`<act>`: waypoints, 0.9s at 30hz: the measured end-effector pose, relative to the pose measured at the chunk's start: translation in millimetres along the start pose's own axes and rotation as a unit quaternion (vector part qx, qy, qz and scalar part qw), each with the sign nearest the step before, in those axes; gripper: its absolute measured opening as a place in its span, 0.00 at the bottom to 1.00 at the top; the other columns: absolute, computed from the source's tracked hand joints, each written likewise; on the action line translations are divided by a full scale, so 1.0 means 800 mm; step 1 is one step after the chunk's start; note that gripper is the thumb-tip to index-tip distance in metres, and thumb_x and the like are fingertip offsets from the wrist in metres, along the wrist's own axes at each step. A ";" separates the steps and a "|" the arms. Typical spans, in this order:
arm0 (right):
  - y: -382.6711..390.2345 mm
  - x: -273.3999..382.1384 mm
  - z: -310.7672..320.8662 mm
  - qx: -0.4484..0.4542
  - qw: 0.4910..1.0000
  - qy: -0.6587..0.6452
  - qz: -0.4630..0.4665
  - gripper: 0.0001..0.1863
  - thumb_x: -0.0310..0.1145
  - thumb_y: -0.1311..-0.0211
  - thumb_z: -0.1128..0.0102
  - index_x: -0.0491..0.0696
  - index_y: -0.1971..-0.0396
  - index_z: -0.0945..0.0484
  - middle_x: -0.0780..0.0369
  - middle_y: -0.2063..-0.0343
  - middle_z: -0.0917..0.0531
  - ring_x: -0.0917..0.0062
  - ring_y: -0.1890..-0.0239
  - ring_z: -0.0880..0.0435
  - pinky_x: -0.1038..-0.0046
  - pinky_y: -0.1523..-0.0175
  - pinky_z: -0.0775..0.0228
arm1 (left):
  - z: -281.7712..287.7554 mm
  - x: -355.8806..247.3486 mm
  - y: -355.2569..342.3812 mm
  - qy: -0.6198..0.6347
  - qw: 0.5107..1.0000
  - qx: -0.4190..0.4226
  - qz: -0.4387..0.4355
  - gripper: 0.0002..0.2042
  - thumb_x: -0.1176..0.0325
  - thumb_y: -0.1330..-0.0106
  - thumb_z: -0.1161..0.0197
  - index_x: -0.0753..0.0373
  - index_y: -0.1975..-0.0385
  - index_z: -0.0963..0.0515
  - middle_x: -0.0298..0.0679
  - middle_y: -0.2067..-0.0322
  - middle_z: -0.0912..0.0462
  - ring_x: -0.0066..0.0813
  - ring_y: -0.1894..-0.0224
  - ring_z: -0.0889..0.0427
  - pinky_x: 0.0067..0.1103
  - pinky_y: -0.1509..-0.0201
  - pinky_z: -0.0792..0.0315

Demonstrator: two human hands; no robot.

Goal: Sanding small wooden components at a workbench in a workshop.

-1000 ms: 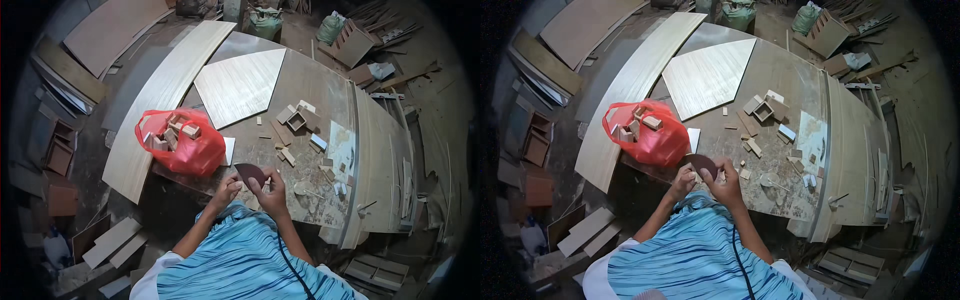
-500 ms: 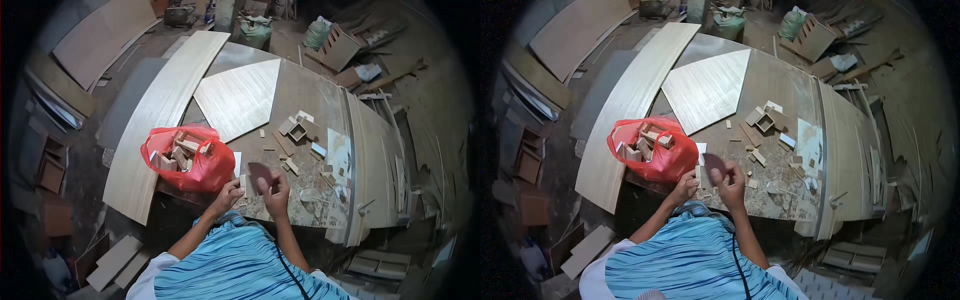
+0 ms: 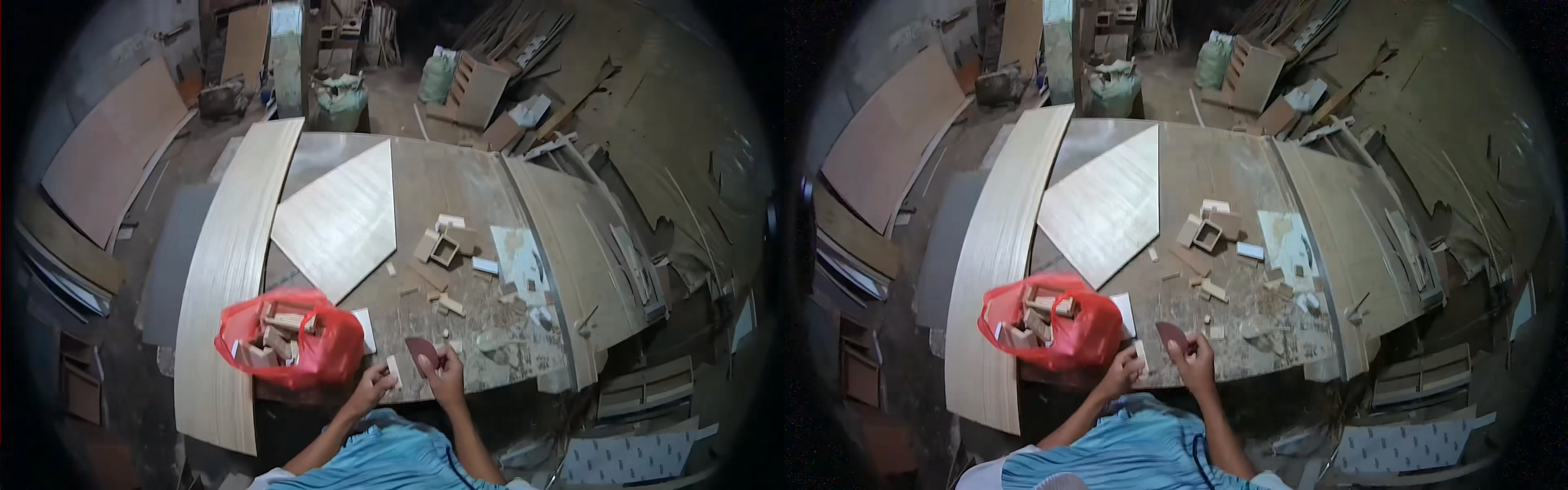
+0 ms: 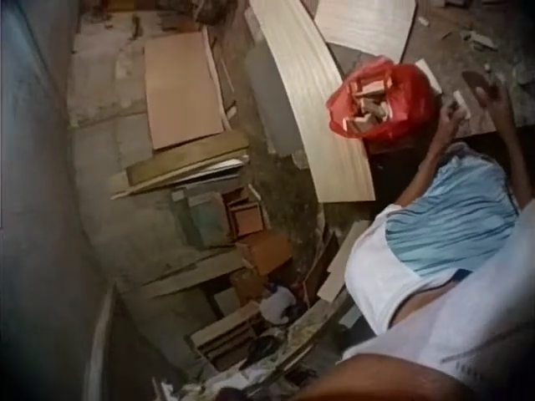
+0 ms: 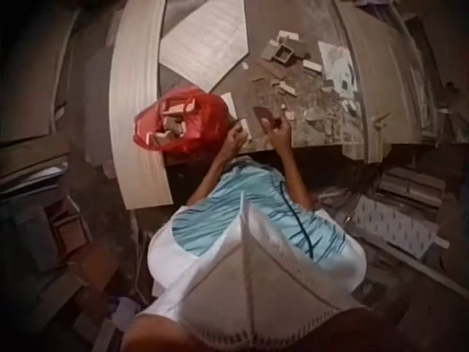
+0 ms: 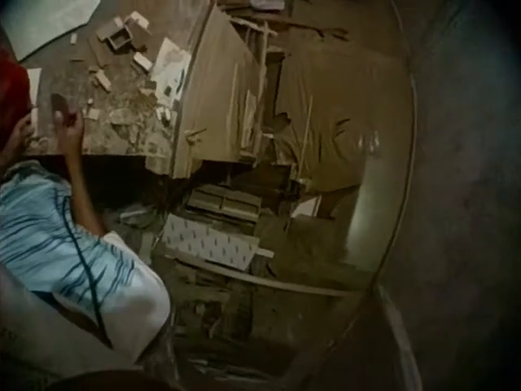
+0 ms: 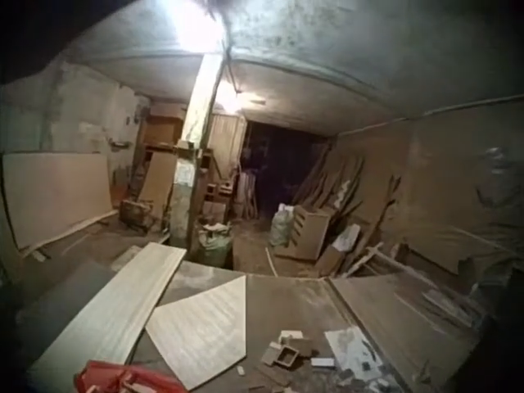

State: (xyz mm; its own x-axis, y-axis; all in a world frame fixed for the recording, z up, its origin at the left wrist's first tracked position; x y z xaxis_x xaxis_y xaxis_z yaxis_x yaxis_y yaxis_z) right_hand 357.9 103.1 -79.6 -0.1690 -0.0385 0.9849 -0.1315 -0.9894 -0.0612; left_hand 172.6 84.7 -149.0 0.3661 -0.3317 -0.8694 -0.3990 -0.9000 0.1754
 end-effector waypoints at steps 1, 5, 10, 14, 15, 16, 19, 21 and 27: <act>0.005 0.011 -0.008 -0.005 0.993 -0.115 -0.013 0.11 0.31 0.36 0.30 0.47 0.68 0.26 0.68 0.73 0.22 0.88 0.70 0.26 0.81 0.64 0.34 | 0.003 0.009 0.000 0.011 1.000 -0.002 0.016 0.24 0.56 0.31 0.37 0.67 0.42 0.26 0.33 0.56 0.19 0.17 0.59 0.23 0.16 0.57 0.30; 0.025 -0.018 -0.008 0.040 0.997 -0.070 -0.020 0.11 0.31 0.36 0.30 0.46 0.65 0.26 0.68 0.71 0.22 0.87 0.69 0.25 0.81 0.63 0.31 | 0.012 0.041 -0.004 0.041 0.999 0.034 0.005 0.21 0.57 0.30 0.38 0.66 0.45 0.25 0.31 0.60 0.21 0.16 0.61 0.25 0.15 0.59 0.32; 0.040 -0.035 0.001 -0.056 0.992 -0.109 -0.040 0.12 0.31 0.37 0.29 0.46 0.65 0.26 0.67 0.69 0.20 0.87 0.66 0.23 0.81 0.60 0.30 | 0.002 0.024 0.010 0.041 0.999 -0.006 0.012 0.22 0.60 0.30 0.38 0.63 0.40 0.28 0.25 0.66 0.22 0.09 0.72 0.33 0.12 0.72 0.40; 0.044 -0.001 -0.012 0.059 0.994 -0.093 -0.017 0.12 0.29 0.39 0.28 0.46 0.64 0.25 0.68 0.70 0.19 0.86 0.67 0.22 0.80 0.60 0.28 | 0.013 0.028 0.015 0.083 0.996 0.017 0.012 0.22 0.63 0.29 0.38 0.66 0.40 0.29 0.33 0.54 0.19 0.17 0.58 0.22 0.16 0.54 0.27; 0.042 -0.004 -0.014 0.076 0.995 -0.061 -0.014 0.12 0.30 0.39 0.28 0.46 0.65 0.25 0.68 0.72 0.19 0.87 0.69 0.22 0.80 0.63 0.29 | 0.014 0.036 0.019 0.141 0.990 0.012 0.006 0.21 0.64 0.28 0.39 0.66 0.39 0.29 0.32 0.54 0.20 0.17 0.58 0.22 0.16 0.55 0.28; 0.037 -0.009 -0.017 0.011 0.999 -0.040 -0.025 0.12 0.30 0.40 0.27 0.46 0.66 0.24 0.69 0.74 0.20 0.87 0.72 0.24 0.81 0.67 0.31 | 0.013 0.026 0.025 0.138 0.990 0.009 -0.011 0.21 0.64 0.28 0.40 0.66 0.39 0.30 0.33 0.53 0.20 0.16 0.58 0.22 0.15 0.55 0.28; 0.032 0.013 -0.015 0.002 0.997 -0.072 -0.039 0.13 0.31 0.41 0.26 0.46 0.65 0.24 0.68 0.73 0.20 0.87 0.70 0.23 0.80 0.65 0.30 | 0.013 -0.005 0.040 0.091 0.995 -0.012 -0.047 0.21 0.64 0.27 0.40 0.67 0.39 0.30 0.37 0.50 0.20 0.20 0.52 0.20 0.17 0.50 0.26; 0.028 0.020 -0.027 -0.007 0.991 -0.132 0.000 0.12 0.30 0.41 0.27 0.46 0.65 0.24 0.67 0.70 0.19 0.86 0.67 0.22 0.80 0.61 0.28 | 0.023 -0.002 0.040 0.082 0.995 -0.024 -0.054 0.22 0.64 0.27 0.40 0.67 0.39 0.31 0.37 0.50 0.20 0.21 0.51 0.20 0.17 0.49 0.26; 0.029 -0.009 -0.050 0.077 0.996 -0.023 -0.042 0.11 0.28 0.41 0.27 0.46 0.65 0.23 0.68 0.70 0.19 0.86 0.66 0.21 0.81 0.60 0.28 | 0.027 0.001 0.054 0.078 0.993 -0.032 -0.084 0.23 0.61 0.29 0.39 0.66 0.39 0.30 0.36 0.52 0.19 0.21 0.53 0.20 0.18 0.49 0.26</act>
State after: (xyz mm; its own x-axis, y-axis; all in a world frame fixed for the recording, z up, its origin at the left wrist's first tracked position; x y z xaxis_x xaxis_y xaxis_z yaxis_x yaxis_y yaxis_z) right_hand 317.1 86.2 -94.4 -0.1176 0.0424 0.9922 0.0095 -0.9990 0.0439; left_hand 138.1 51.8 -152.3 0.5512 -0.2108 -0.8073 -0.2688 -0.9608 0.0673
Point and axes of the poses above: each hand's wrist, its own y-axis away from the middle knuckle, its own z-axis out of the back of the hand, x = y × z, the point moved 2 cm from there along -y, towards the middle knuckle
